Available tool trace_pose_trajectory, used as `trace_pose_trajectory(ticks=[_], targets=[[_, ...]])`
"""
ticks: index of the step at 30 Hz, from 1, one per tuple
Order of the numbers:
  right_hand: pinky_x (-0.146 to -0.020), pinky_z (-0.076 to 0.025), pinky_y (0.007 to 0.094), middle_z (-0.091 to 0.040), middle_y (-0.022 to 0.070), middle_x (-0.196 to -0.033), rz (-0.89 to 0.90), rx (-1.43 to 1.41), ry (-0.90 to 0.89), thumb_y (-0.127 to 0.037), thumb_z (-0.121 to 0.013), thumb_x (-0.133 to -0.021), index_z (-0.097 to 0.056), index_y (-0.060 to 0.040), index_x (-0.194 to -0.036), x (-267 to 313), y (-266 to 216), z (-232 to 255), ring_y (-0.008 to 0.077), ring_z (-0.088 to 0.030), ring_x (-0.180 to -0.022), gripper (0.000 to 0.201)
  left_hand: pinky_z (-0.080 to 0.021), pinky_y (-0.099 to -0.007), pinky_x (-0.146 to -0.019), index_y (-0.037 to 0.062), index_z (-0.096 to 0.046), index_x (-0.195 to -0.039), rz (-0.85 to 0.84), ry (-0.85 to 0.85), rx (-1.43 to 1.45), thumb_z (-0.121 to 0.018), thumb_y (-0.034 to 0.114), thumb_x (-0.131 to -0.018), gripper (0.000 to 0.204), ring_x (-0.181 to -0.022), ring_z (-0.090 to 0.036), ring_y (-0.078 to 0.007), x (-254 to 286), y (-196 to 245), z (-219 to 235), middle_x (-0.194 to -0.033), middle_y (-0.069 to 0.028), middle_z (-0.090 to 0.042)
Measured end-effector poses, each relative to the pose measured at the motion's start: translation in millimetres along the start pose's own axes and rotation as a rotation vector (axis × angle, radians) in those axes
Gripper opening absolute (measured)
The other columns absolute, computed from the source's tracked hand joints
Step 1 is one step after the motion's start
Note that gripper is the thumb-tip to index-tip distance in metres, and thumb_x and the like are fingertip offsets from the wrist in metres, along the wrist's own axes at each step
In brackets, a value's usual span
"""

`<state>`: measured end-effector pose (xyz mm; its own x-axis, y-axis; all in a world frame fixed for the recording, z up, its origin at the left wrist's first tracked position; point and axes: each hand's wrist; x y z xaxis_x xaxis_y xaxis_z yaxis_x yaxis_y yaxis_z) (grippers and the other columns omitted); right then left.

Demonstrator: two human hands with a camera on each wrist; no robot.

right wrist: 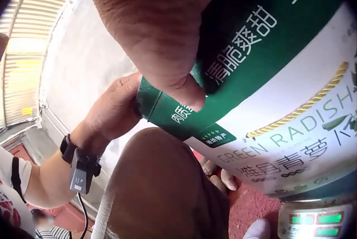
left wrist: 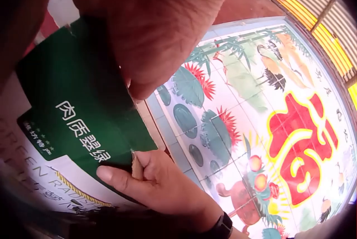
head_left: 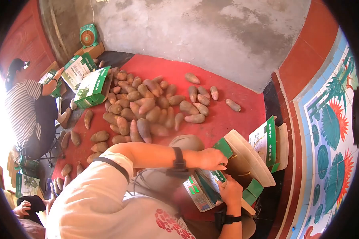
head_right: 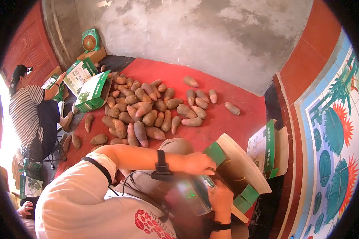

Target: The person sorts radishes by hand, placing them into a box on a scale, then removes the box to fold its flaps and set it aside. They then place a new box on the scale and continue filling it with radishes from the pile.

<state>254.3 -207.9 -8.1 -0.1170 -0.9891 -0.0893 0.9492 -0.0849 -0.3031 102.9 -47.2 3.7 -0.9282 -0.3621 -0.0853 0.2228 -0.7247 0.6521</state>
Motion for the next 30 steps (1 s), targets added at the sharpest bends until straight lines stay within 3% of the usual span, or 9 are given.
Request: trace_pose_trajectory(ticks=[5,10,12,15,18,21,24,27,30], targets=[[-0.069,-0.051,0.0431,-0.067,0.0165,-0.080,-0.024,-0.018,-0.018,-0.025,-0.071,-0.077,-0.064,-0.0080,-0.101,-1,-3,4,0.0345,-0.066,-0.077,0.030,-0.051,-0.0438,-0.079,0.0062,-0.064,-0.101,-0.163,0.264,0.072,-0.063,0.019,-0.086,0.020,-0.091,-0.062,-0.0345,32,-5,20,-0.095,-0.0138,-0.065],[-0.072,-0.051,0.0437,-0.067,0.0183,-0.085,-0.059,-0.027,-0.053,-0.025,-0.071,-0.078,-0.065,-0.0079,-0.104,-3,-5,7,0.0369,-0.065,-0.080,0.032,-0.051,-0.0428,-0.081,0.0038,-0.065,-0.100,-0.039,0.564,-0.078,-0.064,0.016,-0.085,0.019,-0.092,-0.062,-0.0342,76,-52,59,-0.095,-0.0141,-0.065],[-0.072,-0.051,0.0436,-0.067,0.0181,-0.085,-0.060,-0.030,-0.056,-0.025,-0.071,-0.077,-0.065,-0.0080,-0.105,-5,-6,7,0.0371,-0.065,-0.081,0.033,-0.051,-0.0427,-0.081,0.0037,-0.066,-0.099,0.092,0.563,-0.130,-0.064,0.015,-0.085,0.018,-0.091,-0.063,-0.0333,99,-79,66,-0.095,-0.0136,-0.065],[-0.070,-0.051,0.0427,-0.067,0.0159,-0.082,-0.052,-0.030,-0.044,-0.024,-0.073,-0.076,-0.066,-0.0093,-0.102,-6,-6,4,0.0349,-0.065,-0.079,0.030,-0.051,-0.0431,-0.081,0.0063,-0.067,-0.098,0.375,0.403,-0.223,-0.063,0.017,-0.084,0.019,-0.092,-0.063,-0.0331,138,-124,62,-0.095,-0.0141,-0.066],[-0.070,-0.051,0.0428,-0.067,0.0164,-0.083,-0.087,-0.035,-0.053,-0.023,-0.073,-0.076,-0.066,-0.0086,-0.102,-7,-8,8,0.0356,-0.065,-0.079,0.031,-0.050,-0.0444,-0.082,0.0085,-0.067,-0.099,0.610,0.238,-0.136,-0.062,0.021,-0.083,0.021,-0.094,-0.063,-0.0337,172,-126,65,-0.098,-0.0144,-0.067],[-0.071,-0.051,0.0429,-0.067,0.0174,-0.085,-0.087,-0.031,-0.057,-0.022,-0.073,-0.076,-0.066,-0.0078,-0.103,-8,-9,8,0.0366,-0.064,-0.079,0.031,-0.049,-0.0444,-0.086,0.0107,-0.068,-0.102,0.881,-0.075,-0.139,-0.063,0.026,-0.082,0.026,-0.099,-0.063,-0.0333,212,-203,26,-0.102,-0.0140,-0.068],[-0.072,-0.051,0.0428,-0.067,0.0184,-0.088,-0.092,-0.038,-0.067,-0.022,-0.071,-0.077,-0.066,-0.0065,-0.104,-8,-6,6,0.0379,-0.064,-0.080,0.031,-0.051,-0.0423,-0.086,0.0110,-0.069,-0.106,1.015,-0.113,-0.157,-0.054,0.031,-0.090,0.029,-0.104,-0.062,-0.0293,239,-203,13,-0.106,-0.0148,-0.064],[-0.072,-0.051,0.0424,-0.067,0.0184,-0.089,-0.099,-0.057,-0.075,-0.020,-0.071,-0.077,-0.066,-0.0062,-0.105,-10,-10,10,0.0380,-0.064,-0.081,0.032,-0.047,-0.0404,-0.095,0.0139,-0.065,-0.117,1.131,-0.168,-0.201,-0.064,0.034,-0.081,0.041,-0.110,-0.060,-0.0309,288,-271,-37,-0.115,-0.0125,-0.065],[-0.072,-0.051,0.0421,-0.067,0.0188,-0.089,-0.101,-0.057,-0.081,-0.018,-0.071,-0.077,-0.066,-0.0061,-0.107,-11,-11,10,0.0383,-0.064,-0.082,0.033,-0.045,-0.0410,-0.098,0.0126,-0.061,-0.122,1.223,-0.207,-0.161,-0.065,0.033,-0.081,0.046,-0.116,-0.056,-0.0316,283,-246,-27,-0.122,-0.0143,-0.061]])
Point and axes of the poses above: each hand's wrist, its own x-axis away from the middle knuckle, its own z-axis out of the back of the hand, y = z × x
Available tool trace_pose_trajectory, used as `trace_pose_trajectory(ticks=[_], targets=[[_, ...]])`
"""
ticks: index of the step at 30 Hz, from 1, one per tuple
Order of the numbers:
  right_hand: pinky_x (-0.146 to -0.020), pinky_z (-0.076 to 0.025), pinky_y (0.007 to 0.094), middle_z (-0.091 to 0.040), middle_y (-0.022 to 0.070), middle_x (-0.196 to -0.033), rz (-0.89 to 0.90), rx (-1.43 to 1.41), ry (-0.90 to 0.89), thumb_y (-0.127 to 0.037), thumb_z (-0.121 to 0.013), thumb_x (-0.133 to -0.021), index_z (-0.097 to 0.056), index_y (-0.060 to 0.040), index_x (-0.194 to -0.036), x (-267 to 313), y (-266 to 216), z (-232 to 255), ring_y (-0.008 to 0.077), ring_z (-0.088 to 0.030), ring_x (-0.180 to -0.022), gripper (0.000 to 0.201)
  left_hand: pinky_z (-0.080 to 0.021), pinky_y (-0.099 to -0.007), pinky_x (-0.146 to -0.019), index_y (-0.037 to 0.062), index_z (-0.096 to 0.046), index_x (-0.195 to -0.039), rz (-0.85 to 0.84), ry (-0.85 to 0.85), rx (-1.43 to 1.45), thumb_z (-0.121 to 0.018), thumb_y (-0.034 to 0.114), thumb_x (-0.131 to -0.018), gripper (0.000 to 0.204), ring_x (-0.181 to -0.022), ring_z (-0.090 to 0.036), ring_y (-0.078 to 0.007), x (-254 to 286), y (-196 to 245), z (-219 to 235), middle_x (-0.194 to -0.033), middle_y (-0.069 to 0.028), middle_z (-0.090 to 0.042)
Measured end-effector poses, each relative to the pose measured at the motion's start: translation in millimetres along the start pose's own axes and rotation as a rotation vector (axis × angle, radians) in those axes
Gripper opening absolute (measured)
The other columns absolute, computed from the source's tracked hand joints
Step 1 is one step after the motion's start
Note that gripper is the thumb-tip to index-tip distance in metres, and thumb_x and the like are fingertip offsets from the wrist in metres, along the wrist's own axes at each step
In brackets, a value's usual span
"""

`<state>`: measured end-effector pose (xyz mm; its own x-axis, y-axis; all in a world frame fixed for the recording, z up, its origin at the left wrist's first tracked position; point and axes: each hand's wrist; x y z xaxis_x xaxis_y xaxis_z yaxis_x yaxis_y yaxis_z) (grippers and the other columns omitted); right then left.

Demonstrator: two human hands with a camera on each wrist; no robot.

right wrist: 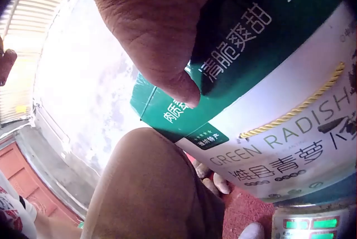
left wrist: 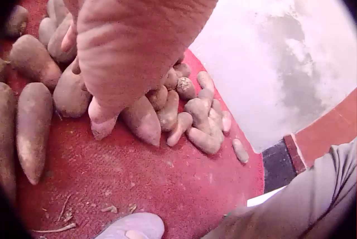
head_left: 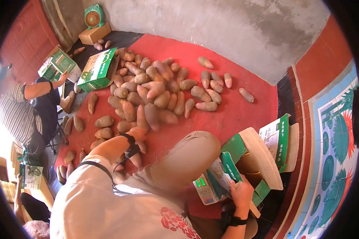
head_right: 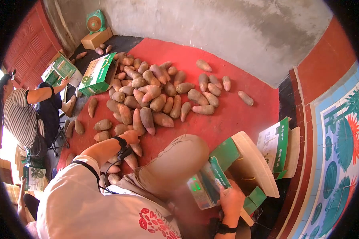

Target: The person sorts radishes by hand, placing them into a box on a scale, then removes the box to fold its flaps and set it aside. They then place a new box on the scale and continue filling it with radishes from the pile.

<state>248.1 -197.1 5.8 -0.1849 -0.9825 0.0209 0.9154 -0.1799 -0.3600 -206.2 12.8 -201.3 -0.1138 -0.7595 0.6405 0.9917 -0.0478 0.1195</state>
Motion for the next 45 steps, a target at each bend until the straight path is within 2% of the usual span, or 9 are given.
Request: trace_pose_trajectory(ticks=[3,6,12,15,24,30,36,42,45], targets=[[-0.072,-0.051,0.0419,-0.067,0.0186,-0.088,0.002,0.008,0.019,-0.018,-0.072,-0.076,-0.067,-0.0056,-0.105,-1,3,-3,0.0383,-0.064,-0.080,0.032,-0.050,-0.0419,-0.089,0.0067,-0.069,-0.105,-0.064,0.157,-0.088,-0.061,0.032,-0.084,0.034,-0.107,-0.061,-0.0346,-5,-13,-19,-0.103,-0.0185,-0.068],[-0.071,-0.051,0.0418,-0.067,0.0177,-0.087,0.001,0.010,0.049,-0.017,-0.073,-0.074,-0.068,-0.0043,-0.099,-2,3,-5,0.0378,-0.064,-0.079,0.028,-0.044,-0.0423,-0.100,0.0098,-0.058,-0.123,0.062,0.009,-0.091,-0.068,0.032,-0.080,0.049,-0.120,-0.053,-0.0340,-22,-13,-13,-0.125,-0.0175,-0.056],[-0.072,-0.051,0.0418,-0.067,0.0167,-0.094,-0.010,0.003,0.044,-0.011,-0.073,-0.074,-0.068,-0.0024,-0.097,-4,1,-2,0.0376,-0.064,-0.079,0.025,-0.043,-0.0417,-0.102,0.0081,-0.057,-0.122,0.228,0.156,0.041,-0.069,0.025,-0.079,0.048,-0.125,-0.048,-0.0337,-57,-42,-35,-0.129,-0.0163,-0.052],[-0.071,-0.051,0.0413,-0.068,0.0152,-0.098,-0.051,0.001,0.049,-0.009,-0.073,-0.073,-0.069,-0.0013,-0.094,-7,0,-2,0.0372,-0.064,-0.080,0.023,-0.044,-0.0417,-0.101,0.0068,-0.050,-0.131,0.142,0.074,-0.053,-0.061,0.024,-0.084,0.051,-0.124,-0.050,-0.0344,-24,-35,-12,-0.135,-0.0173,-0.049],[-0.071,-0.051,0.0408,-0.068,0.0157,-0.104,-0.076,0.036,0.046,-0.007,-0.072,-0.074,-0.069,0.0017,-0.090,-11,-6,-2,0.0378,-0.065,-0.080,0.019,-0.038,-0.0442,-0.107,0.0107,-0.042,-0.137,0.236,-0.044,0.107,-0.066,0.025,-0.081,0.063,-0.129,-0.045,-0.0325,4,-47,-20,-0.140,-0.0151,-0.044],[-0.069,-0.051,0.0409,-0.067,0.0169,-0.100,-0.107,0.009,0.038,-0.004,-0.073,-0.073,-0.069,0.0008,-0.094,-10,-5,-3,0.0382,-0.064,-0.078,0.022,-0.044,-0.0457,-0.101,0.0132,-0.045,-0.137,0.291,-0.159,0.071,-0.067,0.027,-0.080,0.063,-0.127,-0.047,-0.0323,-18,-78,-71,-0.136,-0.0141,-0.050],[-0.064,-0.049,0.0399,-0.066,0.0206,-0.088,-0.116,0.044,0.046,-0.005,-0.073,-0.074,-0.067,0.0004,-0.101,-13,-12,0,0.0380,-0.062,-0.071,0.028,-0.042,-0.0449,-0.102,0.0116,-0.043,-0.137,0.204,0.078,0.067,-0.066,0.021,-0.080,0.062,-0.128,-0.046,-0.0313,-23,-70,-67,-0.133,-0.0131,-0.048],[-0.067,-0.050,0.0404,-0.064,0.0217,-0.082,-0.113,0.056,0.064,-0.005,-0.073,-0.074,-0.066,0.0003,-0.103,-11,5,-6,0.0391,-0.063,-0.072,0.030,-0.041,-0.0446,-0.102,0.0065,-0.038,-0.138,0.203,0.093,0.015,-0.061,0.009,-0.080,0.063,-0.128,-0.044,-0.0323,-34,-48,-40,-0.134,-0.0129,-0.046],[-0.069,-0.050,0.0410,-0.065,0.0216,-0.083,-0.118,0.078,0.029,-0.006,-0.072,-0.074,-0.066,0.0009,-0.103,-13,8,-6,0.0391,-0.064,-0.075,0.031,-0.040,-0.0459,-0.103,0.0047,-0.036,-0.140,0.126,0.364,0.030,-0.059,0.005,-0.079,0.065,-0.132,-0.040,-0.0337,-41,-37,-13,-0.141,-0.0119,-0.041]])
Point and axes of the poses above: each hand's wrist, its own x-axis away from the middle knuckle, its own z-axis out of the back of the hand, y = z × x
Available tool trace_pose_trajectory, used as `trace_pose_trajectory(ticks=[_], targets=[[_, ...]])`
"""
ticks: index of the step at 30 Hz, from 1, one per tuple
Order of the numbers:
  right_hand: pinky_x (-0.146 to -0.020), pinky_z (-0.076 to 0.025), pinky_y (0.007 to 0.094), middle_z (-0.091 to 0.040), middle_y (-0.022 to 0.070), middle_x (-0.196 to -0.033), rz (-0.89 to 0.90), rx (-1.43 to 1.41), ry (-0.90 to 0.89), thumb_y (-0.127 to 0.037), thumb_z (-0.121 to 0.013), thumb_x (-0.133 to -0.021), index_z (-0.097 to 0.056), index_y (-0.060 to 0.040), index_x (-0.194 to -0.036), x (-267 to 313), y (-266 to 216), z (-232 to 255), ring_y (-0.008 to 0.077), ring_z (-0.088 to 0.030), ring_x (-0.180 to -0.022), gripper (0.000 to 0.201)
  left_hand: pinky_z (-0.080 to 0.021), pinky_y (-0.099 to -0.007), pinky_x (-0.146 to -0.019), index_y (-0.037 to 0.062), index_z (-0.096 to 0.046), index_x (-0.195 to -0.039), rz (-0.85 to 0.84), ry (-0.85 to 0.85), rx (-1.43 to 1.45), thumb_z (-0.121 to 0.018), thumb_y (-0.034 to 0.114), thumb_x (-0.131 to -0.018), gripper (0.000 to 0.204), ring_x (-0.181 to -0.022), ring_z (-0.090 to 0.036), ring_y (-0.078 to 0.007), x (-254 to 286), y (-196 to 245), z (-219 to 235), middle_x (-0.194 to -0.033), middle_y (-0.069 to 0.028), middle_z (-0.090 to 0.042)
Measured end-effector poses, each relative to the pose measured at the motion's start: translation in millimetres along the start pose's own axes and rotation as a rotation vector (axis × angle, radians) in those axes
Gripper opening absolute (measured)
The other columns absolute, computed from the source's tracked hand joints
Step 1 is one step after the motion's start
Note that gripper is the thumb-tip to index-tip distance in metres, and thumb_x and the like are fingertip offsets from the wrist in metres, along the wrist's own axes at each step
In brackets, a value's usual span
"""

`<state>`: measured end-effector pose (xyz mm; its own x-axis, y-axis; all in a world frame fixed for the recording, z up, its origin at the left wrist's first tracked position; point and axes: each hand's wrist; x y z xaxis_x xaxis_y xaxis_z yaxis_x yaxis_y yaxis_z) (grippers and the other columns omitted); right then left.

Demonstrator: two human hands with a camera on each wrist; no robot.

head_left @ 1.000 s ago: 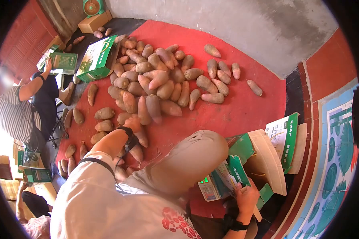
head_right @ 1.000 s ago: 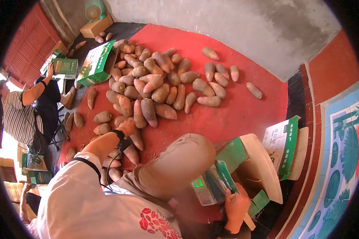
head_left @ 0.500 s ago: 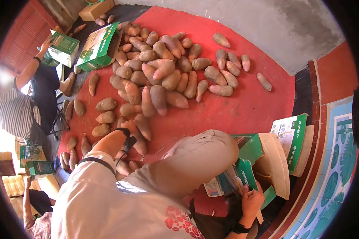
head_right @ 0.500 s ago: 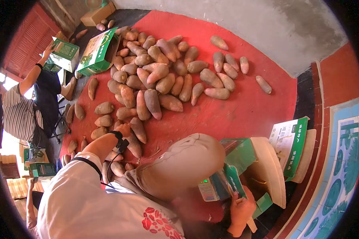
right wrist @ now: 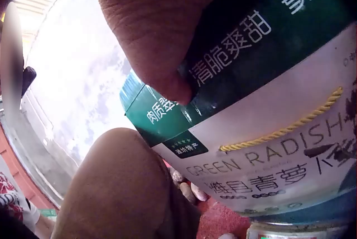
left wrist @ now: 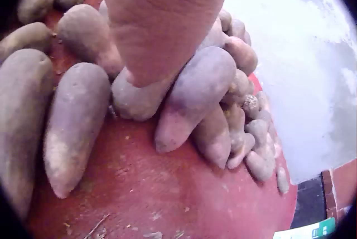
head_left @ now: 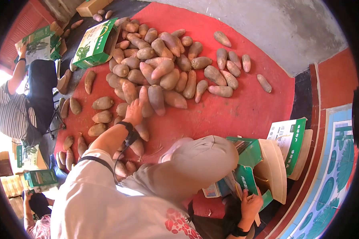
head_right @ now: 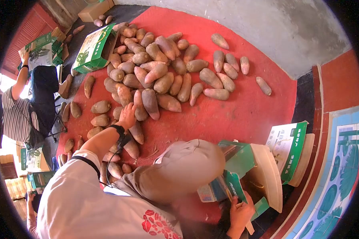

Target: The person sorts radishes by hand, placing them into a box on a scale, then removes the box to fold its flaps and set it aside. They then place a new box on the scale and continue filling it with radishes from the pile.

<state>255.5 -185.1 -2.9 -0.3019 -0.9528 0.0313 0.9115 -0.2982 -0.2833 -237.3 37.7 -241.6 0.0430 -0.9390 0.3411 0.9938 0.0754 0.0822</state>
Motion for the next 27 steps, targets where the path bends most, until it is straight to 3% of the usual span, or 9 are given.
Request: trace_pose_trajectory(ticks=[3,8,11,12,14,16,19,22,27], targets=[[-0.071,-0.050,0.0408,-0.066,0.0216,-0.085,0.010,0.018,-0.041,-0.007,-0.073,-0.074,-0.065,0.0016,-0.103,-2,3,2,0.0385,-0.065,-0.077,0.031,-0.038,-0.0478,-0.105,0.0057,-0.034,-0.143,-0.081,0.198,-0.030,-0.056,0.004,-0.079,0.068,-0.136,-0.035,-0.0342,-28,2,8,-0.147,-0.0119,-0.034],[-0.069,-0.051,0.0381,-0.067,0.0204,-0.089,-0.112,-0.003,-0.098,-0.008,-0.073,-0.074,-0.065,0.0025,-0.102,-4,-10,9,0.0365,-0.065,-0.076,0.031,-0.029,-0.0552,-0.110,0.0084,-0.027,-0.148,-0.037,-0.052,-0.117,-0.048,0.012,-0.088,0.064,-0.145,-0.020,-0.0301,-65,12,35,-0.157,-0.0090,-0.021],[-0.068,-0.051,0.0370,-0.067,0.0197,-0.087,-0.016,-0.085,-0.016,-0.008,-0.073,-0.074,-0.065,0.0017,-0.103,-4,-12,6,0.0351,-0.065,-0.074,0.031,-0.027,-0.0553,-0.112,0.0086,-0.027,-0.149,-0.006,-0.170,-0.115,-0.046,0.014,-0.090,0.062,-0.147,-0.015,-0.0298,-74,14,40,-0.159,-0.0083,-0.016],[-0.068,-0.051,0.0370,-0.067,0.0194,-0.088,-0.089,-0.086,-0.047,-0.008,-0.073,-0.074,-0.065,0.0019,-0.101,-5,-17,10,0.0350,-0.065,-0.075,0.030,-0.035,-0.0510,-0.108,0.0070,-0.037,-0.143,-0.045,-0.041,-0.165,-0.047,0.013,-0.089,0.055,-0.141,-0.029,-0.0298,-72,11,31,-0.152,-0.0106,-0.030],[-0.069,-0.051,0.0372,-0.067,0.0188,-0.089,-0.232,-0.092,-0.115,-0.009,-0.073,-0.074,-0.066,0.0021,-0.098,-7,-30,16,0.0348,-0.065,-0.075,0.027,-0.039,-0.0467,-0.103,0.0061,-0.044,-0.136,-0.040,-0.119,-0.216,-0.049,0.014,-0.089,0.048,-0.132,-0.040,-0.0288,-78,12,35,-0.141,-0.0109,-0.040],[-0.065,-0.048,0.0414,-0.066,0.0205,-0.094,-0.079,-0.074,-0.038,-0.011,-0.074,-0.073,-0.065,0.0049,-0.090,-6,-17,8,0.0398,-0.062,-0.074,0.025,-0.048,-0.0393,-0.091,0.0053,-0.051,-0.125,-0.090,-0.023,-0.320,-0.053,0.015,-0.087,0.040,-0.117,-0.051,-0.0256,-83,8,30,-0.123,-0.0099,-0.049],[-0.064,-0.046,0.0439,-0.065,0.0214,-0.094,0.001,-0.057,-0.005,-0.012,-0.075,-0.072,-0.065,0.0063,-0.084,-6,-8,5,0.0429,-0.060,-0.074,0.024,-0.051,-0.0377,-0.087,0.0056,-0.054,-0.122,-0.087,-0.050,-0.371,-0.054,0.016,-0.087,0.036,-0.113,-0.056,-0.0282,-79,5,25,-0.122,-0.0104,-0.053],[-0.063,-0.046,0.0449,-0.064,0.0217,-0.090,0.021,-0.051,0.005,-0.012,-0.076,-0.071,-0.064,0.0062,-0.081,-7,-1,3,0.0435,-0.059,-0.073,0.024,-0.053,-0.0366,-0.081,0.0060,-0.056,-0.116,-0.126,-0.125,-0.299,-0.072,0.022,-0.077,0.046,-0.103,-0.063,-0.0287,-63,5,23,-0.115,-0.0128,-0.061],[-0.075,-0.052,0.0413,-0.068,0.0192,-0.104,-0.051,0.050,-0.105,-0.013,-0.077,-0.069,-0.069,0.0045,-0.087,-9,2,6,0.0388,-0.066,-0.082,0.026,-0.052,-0.0369,-0.086,0.0058,-0.063,-0.111,-0.214,-0.447,-0.405,-0.065,0.027,-0.083,0.035,-0.106,-0.064,-0.0260,-23,22,47,-0.117,-0.0119,-0.064]])
Point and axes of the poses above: each hand's wrist, its own x-axis away from the middle knuckle, its own z-axis out of the back of the hand, y = z × x
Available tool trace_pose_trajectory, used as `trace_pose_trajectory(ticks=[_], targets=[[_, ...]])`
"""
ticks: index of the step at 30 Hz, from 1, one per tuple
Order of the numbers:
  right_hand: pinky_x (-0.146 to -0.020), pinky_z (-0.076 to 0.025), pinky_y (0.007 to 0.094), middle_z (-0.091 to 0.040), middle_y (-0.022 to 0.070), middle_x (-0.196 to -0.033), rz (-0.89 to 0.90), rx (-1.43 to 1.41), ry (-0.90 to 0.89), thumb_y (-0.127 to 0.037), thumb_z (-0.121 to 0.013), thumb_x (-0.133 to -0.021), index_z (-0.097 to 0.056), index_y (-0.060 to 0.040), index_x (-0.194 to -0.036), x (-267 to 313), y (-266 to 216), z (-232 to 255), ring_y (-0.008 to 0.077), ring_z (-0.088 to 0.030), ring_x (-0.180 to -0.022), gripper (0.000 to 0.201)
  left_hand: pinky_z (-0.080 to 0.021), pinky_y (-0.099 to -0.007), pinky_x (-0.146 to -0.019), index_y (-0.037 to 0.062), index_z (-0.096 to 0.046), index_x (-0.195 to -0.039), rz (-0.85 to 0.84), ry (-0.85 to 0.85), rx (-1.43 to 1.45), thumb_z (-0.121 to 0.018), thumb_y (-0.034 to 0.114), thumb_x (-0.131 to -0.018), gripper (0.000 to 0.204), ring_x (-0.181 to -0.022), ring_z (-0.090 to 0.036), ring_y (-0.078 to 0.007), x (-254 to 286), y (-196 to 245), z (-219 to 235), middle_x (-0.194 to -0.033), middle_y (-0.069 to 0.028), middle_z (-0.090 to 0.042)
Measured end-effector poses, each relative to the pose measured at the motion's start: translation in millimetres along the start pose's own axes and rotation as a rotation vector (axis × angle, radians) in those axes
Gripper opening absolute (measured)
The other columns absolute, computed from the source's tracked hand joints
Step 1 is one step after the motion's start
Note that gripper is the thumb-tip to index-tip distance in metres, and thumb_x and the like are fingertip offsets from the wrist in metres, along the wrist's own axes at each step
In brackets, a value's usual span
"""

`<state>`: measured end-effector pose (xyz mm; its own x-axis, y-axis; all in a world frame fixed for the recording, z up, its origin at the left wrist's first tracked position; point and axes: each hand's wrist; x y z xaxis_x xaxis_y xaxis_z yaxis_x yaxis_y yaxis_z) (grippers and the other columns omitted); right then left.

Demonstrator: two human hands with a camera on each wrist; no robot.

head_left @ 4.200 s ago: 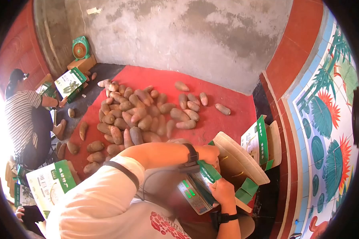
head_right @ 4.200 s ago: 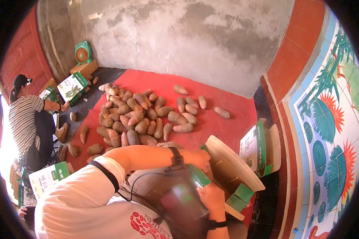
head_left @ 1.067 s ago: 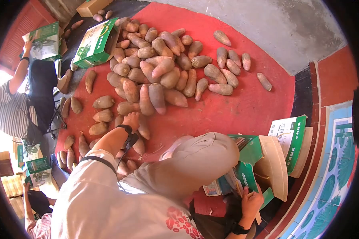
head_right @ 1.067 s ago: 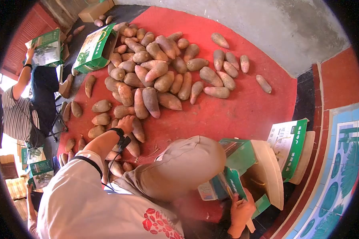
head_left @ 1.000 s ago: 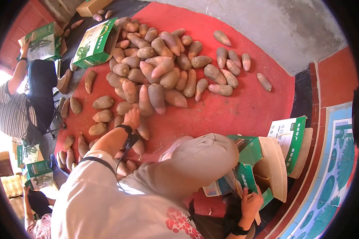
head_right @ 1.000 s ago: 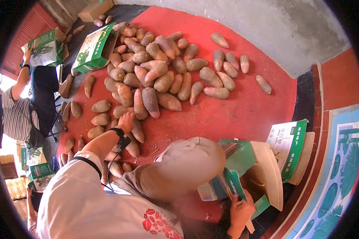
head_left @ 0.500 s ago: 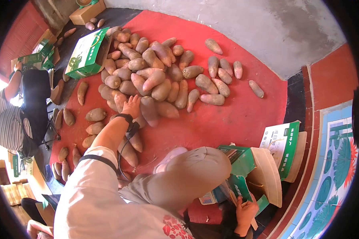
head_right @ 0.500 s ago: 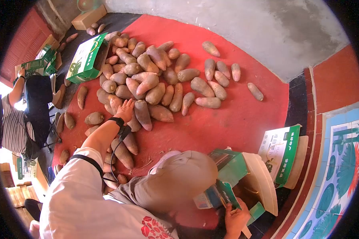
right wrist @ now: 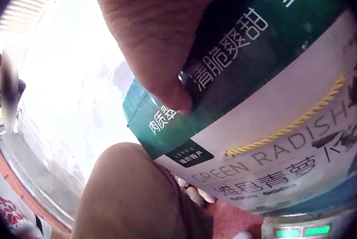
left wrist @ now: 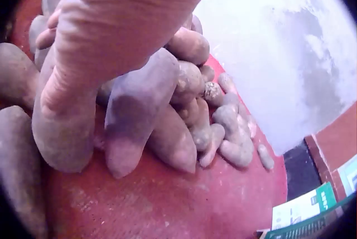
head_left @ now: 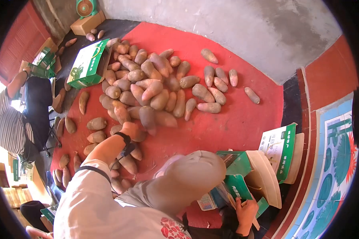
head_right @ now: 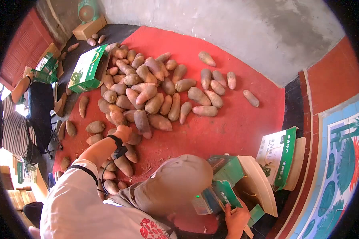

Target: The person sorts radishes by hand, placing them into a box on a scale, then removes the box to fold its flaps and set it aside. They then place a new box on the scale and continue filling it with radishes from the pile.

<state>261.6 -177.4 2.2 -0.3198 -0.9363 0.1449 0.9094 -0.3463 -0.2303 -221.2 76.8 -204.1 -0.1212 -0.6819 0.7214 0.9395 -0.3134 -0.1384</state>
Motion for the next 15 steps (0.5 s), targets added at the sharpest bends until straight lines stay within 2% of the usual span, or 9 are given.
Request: trace_pose_trajectory(ticks=[1,4,5,7,9,11,14,15], targets=[[-0.075,-0.052,0.0414,-0.068,0.0194,-0.104,-0.011,0.007,-0.001,-0.013,-0.078,-0.068,-0.069,0.0043,-0.086,0,-3,2,0.0387,-0.066,-0.083,0.026,-0.052,-0.0368,-0.088,0.0058,-0.064,-0.111,-0.037,-0.087,-0.045,-0.064,0.027,-0.084,0.034,-0.108,-0.064,-0.0253,10,5,4,-0.117,-0.0115,-0.064],[-0.076,-0.051,0.0417,-0.068,0.0196,-0.101,0.021,0.023,0.016,-0.013,-0.078,-0.068,-0.069,0.0028,-0.087,3,3,0,0.0382,-0.065,-0.084,0.026,-0.051,-0.0354,-0.091,0.0056,-0.062,-0.119,-0.057,-0.009,-0.102,-0.061,0.029,-0.086,0.040,-0.115,-0.060,-0.0248,19,14,-13,-0.124,-0.0112,-0.061],[-0.076,-0.051,0.0418,-0.068,0.0197,-0.100,0.043,0.027,0.024,-0.013,-0.078,-0.068,-0.069,0.0021,-0.089,4,5,-2,0.0380,-0.065,-0.085,0.027,-0.049,-0.0349,-0.094,0.0051,-0.061,-0.122,-0.091,-0.005,-0.095,-0.060,0.031,-0.087,0.044,-0.120,-0.057,-0.0247,46,23,10,-0.129,-0.0122,-0.058],[-0.077,-0.051,0.0420,-0.068,0.0194,-0.097,0.089,-0.024,0.062,-0.013,-0.078,-0.068,-0.069,0.0005,-0.094,6,1,-1,0.0377,-0.065,-0.085,0.030,-0.049,-0.0353,-0.095,0.0070,-0.061,-0.124,-0.043,0.037,-0.064,-0.061,0.034,-0.087,0.046,-0.122,-0.055,-0.0259,19,12,-32,-0.133,-0.0125,-0.056],[-0.077,-0.051,0.0420,-0.068,0.0189,-0.095,0.130,-0.052,0.095,-0.014,-0.078,-0.069,-0.068,-0.0011,-0.099,7,0,-1,0.0374,-0.065,-0.084,0.034,-0.049,-0.0361,-0.095,0.0090,-0.060,-0.126,-0.070,0.062,-0.034,-0.062,0.038,-0.086,0.049,-0.122,-0.055,-0.0264,-7,4,-67,-0.132,-0.0123,-0.056],[-0.076,-0.051,0.0417,-0.068,0.0182,-0.093,0.163,-0.061,0.121,-0.016,-0.077,-0.069,-0.067,-0.0027,-0.103,7,3,-4,0.0369,-0.065,-0.084,0.037,-0.049,-0.0371,-0.094,0.0110,-0.060,-0.127,-0.170,0.066,-0.013,-0.062,0.042,-0.085,0.051,-0.119,-0.058,-0.0261,-18,2,-76,-0.126,-0.0116,-0.061],[-0.075,-0.051,0.0421,-0.067,0.0163,-0.091,0.169,-0.081,0.133,-0.018,-0.076,-0.071,-0.067,-0.0040,-0.104,11,-1,-2,0.0355,-0.064,-0.083,0.037,-0.050,-0.0380,-0.091,0.0105,-0.063,-0.120,0.005,-0.032,0.081,-0.064,0.046,-0.083,0.052,-0.109,-0.063,-0.0281,61,51,28,-0.111,-0.0142,-0.067],[-0.074,-0.051,0.0420,-0.067,0.0157,-0.090,0.199,-0.086,0.140,-0.018,-0.076,-0.071,-0.067,-0.0044,-0.103,12,-3,0,0.0349,-0.064,-0.083,0.036,-0.051,-0.0380,-0.088,0.0079,-0.064,-0.116,-0.008,0.036,0.155,-0.064,0.048,-0.082,0.053,-0.106,-0.064,-0.0290,64,51,35,-0.111,-0.0154,-0.067]])
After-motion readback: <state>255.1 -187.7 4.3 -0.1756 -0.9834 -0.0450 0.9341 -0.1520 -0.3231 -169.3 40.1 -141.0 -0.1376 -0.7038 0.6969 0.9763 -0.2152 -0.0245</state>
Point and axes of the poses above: each hand's wrist, its own x-axis away from the middle knuckle, its own z-axis out of the back of the hand, y = z × x
